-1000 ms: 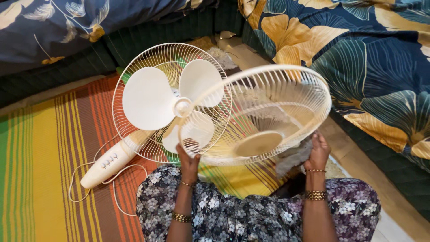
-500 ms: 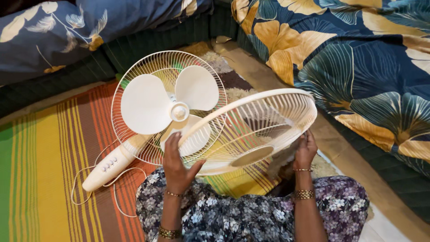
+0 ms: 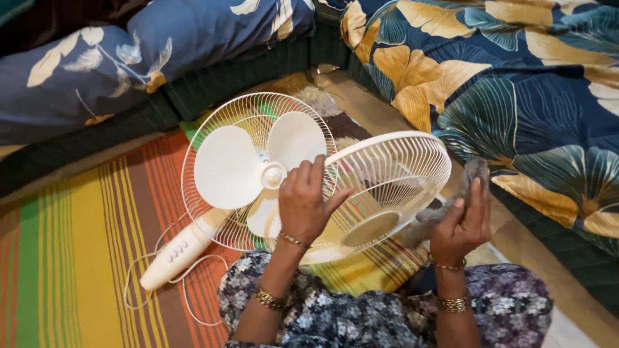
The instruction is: The person sits on a mat and cleans a white electric fan using a cloth. They wipe the fan blades and the front grill, then remove the front grill to clean it separately before placing it back on the fan.
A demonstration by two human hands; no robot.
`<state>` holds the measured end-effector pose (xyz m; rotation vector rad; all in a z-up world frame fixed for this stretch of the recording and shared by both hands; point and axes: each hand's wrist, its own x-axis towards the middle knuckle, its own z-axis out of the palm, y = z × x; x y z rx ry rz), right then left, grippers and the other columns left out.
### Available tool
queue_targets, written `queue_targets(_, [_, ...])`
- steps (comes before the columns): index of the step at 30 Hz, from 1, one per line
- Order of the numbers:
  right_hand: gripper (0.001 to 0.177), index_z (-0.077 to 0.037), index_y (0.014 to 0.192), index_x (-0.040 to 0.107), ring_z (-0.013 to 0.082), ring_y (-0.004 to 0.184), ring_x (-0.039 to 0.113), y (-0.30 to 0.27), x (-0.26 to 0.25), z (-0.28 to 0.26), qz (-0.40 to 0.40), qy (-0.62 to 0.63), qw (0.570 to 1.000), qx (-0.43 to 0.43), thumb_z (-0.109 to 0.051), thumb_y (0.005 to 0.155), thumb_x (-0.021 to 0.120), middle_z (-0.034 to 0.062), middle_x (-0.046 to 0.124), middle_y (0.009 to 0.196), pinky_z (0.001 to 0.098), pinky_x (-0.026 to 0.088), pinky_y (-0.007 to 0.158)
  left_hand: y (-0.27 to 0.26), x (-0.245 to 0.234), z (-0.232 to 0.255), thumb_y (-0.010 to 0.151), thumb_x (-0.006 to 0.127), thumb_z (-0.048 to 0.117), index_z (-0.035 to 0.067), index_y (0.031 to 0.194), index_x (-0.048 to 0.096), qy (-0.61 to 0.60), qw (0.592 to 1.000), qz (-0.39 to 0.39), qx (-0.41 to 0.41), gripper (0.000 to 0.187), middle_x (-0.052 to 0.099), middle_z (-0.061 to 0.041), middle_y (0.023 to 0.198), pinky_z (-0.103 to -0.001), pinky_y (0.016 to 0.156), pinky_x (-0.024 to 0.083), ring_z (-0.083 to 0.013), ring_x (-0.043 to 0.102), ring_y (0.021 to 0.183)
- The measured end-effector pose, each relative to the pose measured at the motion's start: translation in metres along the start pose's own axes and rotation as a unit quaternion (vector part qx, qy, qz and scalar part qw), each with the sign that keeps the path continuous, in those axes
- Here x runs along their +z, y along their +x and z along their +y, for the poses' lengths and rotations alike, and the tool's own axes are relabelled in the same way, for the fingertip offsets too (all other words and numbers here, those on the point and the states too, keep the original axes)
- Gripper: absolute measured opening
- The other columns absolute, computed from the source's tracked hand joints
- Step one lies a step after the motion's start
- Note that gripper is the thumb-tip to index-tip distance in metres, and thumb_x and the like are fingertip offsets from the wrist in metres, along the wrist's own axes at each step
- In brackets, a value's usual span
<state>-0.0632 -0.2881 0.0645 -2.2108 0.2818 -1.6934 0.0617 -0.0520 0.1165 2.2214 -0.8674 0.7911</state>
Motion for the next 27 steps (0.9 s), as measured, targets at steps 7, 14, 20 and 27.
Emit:
queue_targets(7, [0.034,0.003,0.133,0.065,0.0407,0.111,0.070,0.059,0.041,-0.070,-0.144,0.013,0.987,-0.076,-0.006,0.100,0.064,0.0229,0.068,0.126,0.0452,0.056,0.094,0.005,0.003,0.006,0.081,0.076,0.056,-0.001,0.126,0.057,-0.019,1.000,-0.007,0.019,0.075,0.057,-0.013,0.096,-0.042,0.071,0.047,-0.0312,0.058,0.084])
queue_targets(14, [0.025,-0.001,0.121,0.072,0.0372,0.117,0.071,0.046,0.067,-0.067,-0.095,0.030,0.993,-0.060,-0.001,0.098,0.065,0.0189,0.070,0.126,0.0436,0.057,0.099,0.019,0.016,0.014,0.082,0.077,0.056,0.001,0.127,0.060,0.024,0.999,-0.022,0.012,0.073,0.059,-0.012,0.094,-0.043,0.071,0.047,-0.0298,0.058,0.084])
queue_targets(20, [0.025,0.001,0.123,0.068,0.0390,0.117,0.070,0.055,0.060,-0.021,-0.070,-0.005,0.997,-0.020,0.003,0.100,0.059,0.0234,0.069,0.129,0.0440,0.057,0.098,0.050,0.046,0.049,0.077,0.076,0.054,0.002,0.127,0.060,0.033,0.998,-0.022,0.046,0.074,0.061,-0.011,0.096,-0.043,0.074,0.048,-0.0293,0.060,0.090])
queue_targets(27, [0.026,0.002,0.126,0.066,0.0425,0.119,0.067,0.045,0.065,0.022,-0.034,-0.062,0.997,-0.004,0.002,0.101,0.059,0.0285,0.066,0.132,0.0461,0.056,0.098,0.086,0.084,0.070,0.080,0.072,0.059,0.003,0.123,0.062,0.084,0.993,-0.064,0.062,0.072,0.063,-0.011,0.095,-0.043,0.068,0.048,-0.0279,0.061,0.083])
